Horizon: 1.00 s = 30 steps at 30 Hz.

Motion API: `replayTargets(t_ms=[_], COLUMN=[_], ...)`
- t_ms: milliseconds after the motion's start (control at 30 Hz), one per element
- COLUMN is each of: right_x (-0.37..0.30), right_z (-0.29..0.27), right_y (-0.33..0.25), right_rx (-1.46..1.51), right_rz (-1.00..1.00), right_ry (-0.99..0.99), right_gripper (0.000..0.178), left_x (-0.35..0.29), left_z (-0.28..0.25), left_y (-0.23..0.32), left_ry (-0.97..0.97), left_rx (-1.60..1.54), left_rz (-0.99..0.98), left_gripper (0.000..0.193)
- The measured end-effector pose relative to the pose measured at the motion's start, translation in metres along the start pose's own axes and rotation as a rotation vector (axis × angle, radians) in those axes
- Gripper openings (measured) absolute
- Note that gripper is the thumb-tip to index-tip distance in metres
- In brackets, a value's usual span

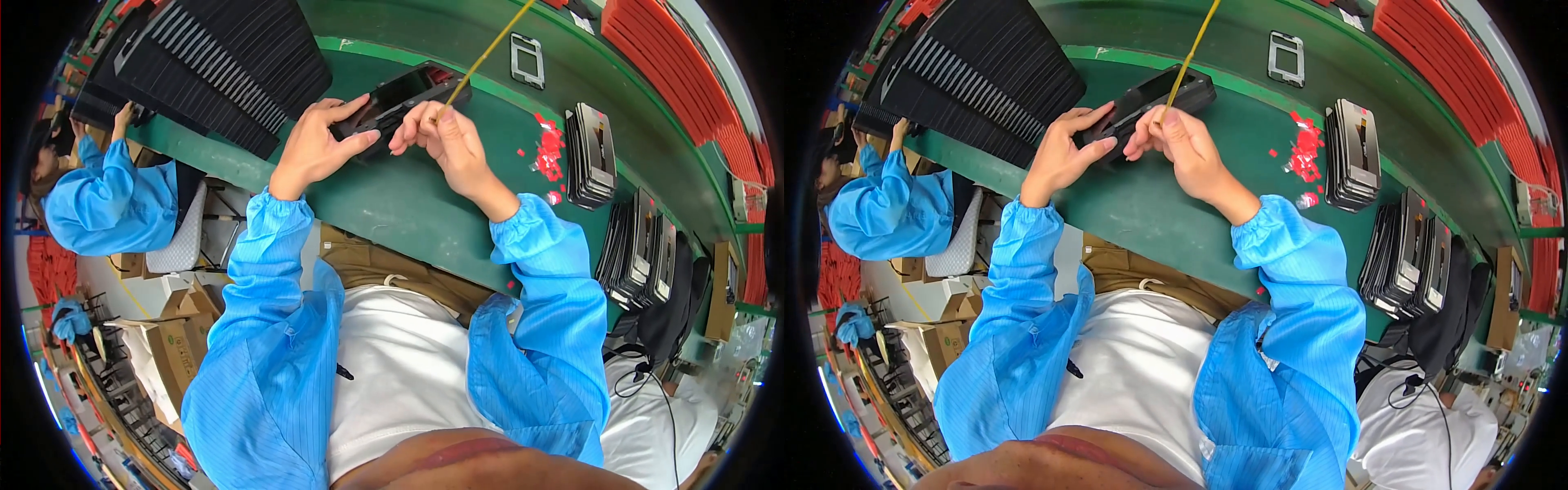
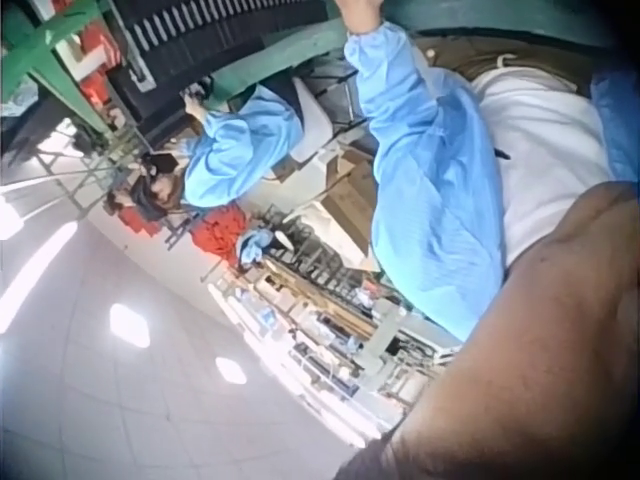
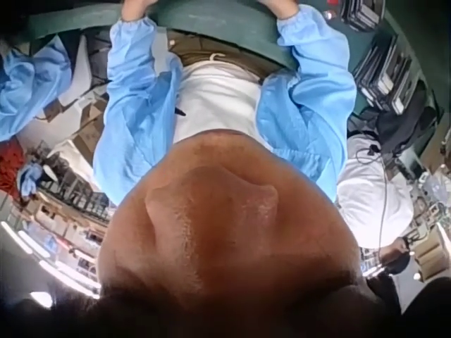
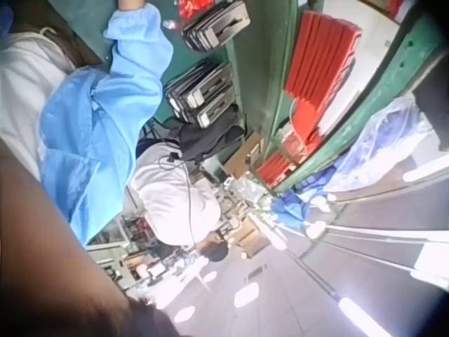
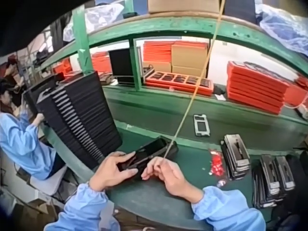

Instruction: Assembling electronic components and housings on a production line.

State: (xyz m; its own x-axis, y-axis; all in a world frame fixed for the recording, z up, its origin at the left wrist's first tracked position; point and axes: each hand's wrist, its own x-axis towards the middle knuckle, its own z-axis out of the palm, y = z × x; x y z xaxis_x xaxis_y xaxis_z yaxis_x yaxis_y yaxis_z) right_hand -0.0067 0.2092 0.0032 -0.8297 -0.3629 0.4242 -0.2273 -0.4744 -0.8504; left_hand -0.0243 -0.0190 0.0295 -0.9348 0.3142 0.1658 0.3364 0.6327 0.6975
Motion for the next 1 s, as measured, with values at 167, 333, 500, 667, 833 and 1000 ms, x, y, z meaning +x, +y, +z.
replayTargets(t_ms=[167, 333, 500, 667, 833, 1000], right_x=[-0.005, -0.011, -0.020, -0.022, 0.005, 0.057], right_z=[-0.008, -0.005, 0.002, -0.006, -0.029, -0.045], right_y=[0.003, 0.012, 0.011, -0.002, -0.036, -0.086], right_rx=[-0.175, -0.262, -0.561, -0.392, -0.292, -0.145], right_rz=[-0.020, 0.084, -0.173, -0.155, -0.190, 0.111], right_ry=[-0.063, -0.042, -0.190, -0.030, 0.156, 0.138], right_gripper=[0.049, 0.046, 0.047, 0.048, 0.051, 0.071], left_x=[-0.008, -0.015, -0.010, -0.013, -0.021, -0.009], left_z=[0.010, 0.022, -0.014, -0.102, -0.207, -0.259], left_y=[-0.001, 0.007, 0.020, 0.096, 0.097, 0.049], left_ry=[0.087, 0.192, 0.253, 0.421, 0.669, 0.548], left_rx=[0.207, 0.353, 0.189, 0.791, 0.686, 0.479], left_rz=[0.100, 0.181, 0.209, 0.657, 0.471, 0.287], left_gripper=[0.061, 0.064, 0.063, 0.068, 0.050, 0.043])
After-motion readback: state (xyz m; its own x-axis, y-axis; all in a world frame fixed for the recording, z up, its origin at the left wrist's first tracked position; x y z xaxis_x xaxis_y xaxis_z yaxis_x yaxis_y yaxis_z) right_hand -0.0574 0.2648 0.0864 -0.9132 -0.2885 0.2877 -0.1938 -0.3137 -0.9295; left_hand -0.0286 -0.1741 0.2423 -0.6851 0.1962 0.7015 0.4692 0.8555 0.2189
